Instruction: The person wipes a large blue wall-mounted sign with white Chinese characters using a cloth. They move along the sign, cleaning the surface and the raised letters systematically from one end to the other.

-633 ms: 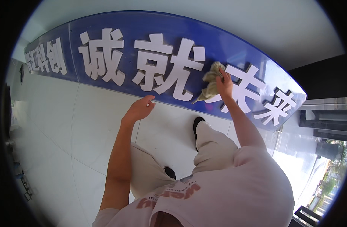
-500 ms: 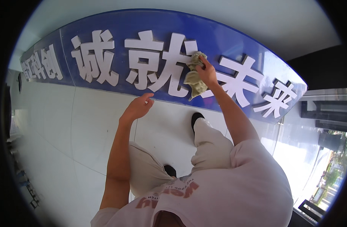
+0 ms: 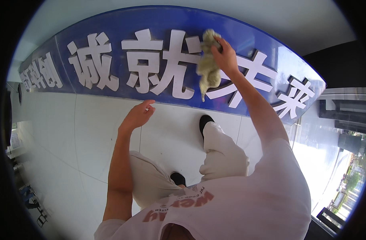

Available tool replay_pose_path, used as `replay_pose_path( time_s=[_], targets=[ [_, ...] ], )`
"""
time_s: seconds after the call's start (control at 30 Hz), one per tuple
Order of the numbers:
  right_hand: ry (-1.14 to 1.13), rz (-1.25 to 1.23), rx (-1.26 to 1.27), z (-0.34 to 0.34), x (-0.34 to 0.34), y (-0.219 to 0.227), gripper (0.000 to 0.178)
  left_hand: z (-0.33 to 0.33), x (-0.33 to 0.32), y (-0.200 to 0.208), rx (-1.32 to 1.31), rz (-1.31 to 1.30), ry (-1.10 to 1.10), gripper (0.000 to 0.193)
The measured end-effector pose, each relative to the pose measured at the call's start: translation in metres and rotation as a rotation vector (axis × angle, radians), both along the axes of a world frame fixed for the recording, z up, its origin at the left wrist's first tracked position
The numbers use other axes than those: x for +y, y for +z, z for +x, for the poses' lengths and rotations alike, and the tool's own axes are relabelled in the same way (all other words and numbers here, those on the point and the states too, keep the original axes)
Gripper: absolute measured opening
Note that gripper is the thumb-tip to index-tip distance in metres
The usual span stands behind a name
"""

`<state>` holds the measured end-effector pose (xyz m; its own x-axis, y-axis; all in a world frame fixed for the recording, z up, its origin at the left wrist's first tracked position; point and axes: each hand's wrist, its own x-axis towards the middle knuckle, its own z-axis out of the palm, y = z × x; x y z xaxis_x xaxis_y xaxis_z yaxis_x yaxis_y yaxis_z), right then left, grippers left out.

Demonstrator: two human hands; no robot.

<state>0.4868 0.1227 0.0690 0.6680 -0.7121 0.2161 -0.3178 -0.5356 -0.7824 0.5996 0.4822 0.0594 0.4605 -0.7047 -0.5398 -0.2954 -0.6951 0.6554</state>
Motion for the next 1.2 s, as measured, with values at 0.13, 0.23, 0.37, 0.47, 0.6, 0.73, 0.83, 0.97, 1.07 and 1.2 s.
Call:
replay_pose_path(
  time_s=[0.13,0.23,0.37,0.47,0.6,0.73,0.83,0.97,1.07,1.2],
  targets=[
    [0.136,-0.206,0.303,0.071,0.025,0.015,0.055,0.003,0.003,-0.009,-0.003,-0.017,0.021,0.044],
    [0.06,-0.26,0.476,0.091,0.053,0.009,0.059,0.005,0.001,-0.012,0.016,-0.058,0.014,0.044],
    [0.081,-0.25,0.485,0.088,0.033,0.008,0.059,0.004,-0.003,-0.016,-0.022,-0.077,0.01,0.044],
    [0.099,-0.265,0.467,0.08,0.042,0.003,0.055,0.005,-0.005,-0.008,0.052,-0.043,0.014,0.043],
    [0.217,-0.158,0.39,0.052,0.062,0.008,0.045,0.013,0.002,-0.019,-0.02,-0.005,0.021,0.043],
    [0.286,-0.413,-0.187,0.083,0.065,0.02,0.035,0.011,0.007,-0.005,0.017,0.015,0.043,0.043],
    [0.227,-0.71,-0.078,0.147,0.052,0.051,0.043,0.011,0.008,-0.012,-0.005,-0.041,0.048,0.042],
    [0.26,-1.283,0.209,0.176,0.053,0.008,0.058,0.01,0.004,-0.009,-0.009,-0.06,0.039,0.042],
    [0.411,-1.188,0.33,0.134,0.079,-0.019,0.067,0.009,0.01,-0.006,0.024,-0.055,0.081,0.042],
    [0.479,-1.039,0.582,0.156,0.079,0.011,0.045,0.011,0.006,-0.004,-0.007,-0.049,0.073,0.041]
  ],
)
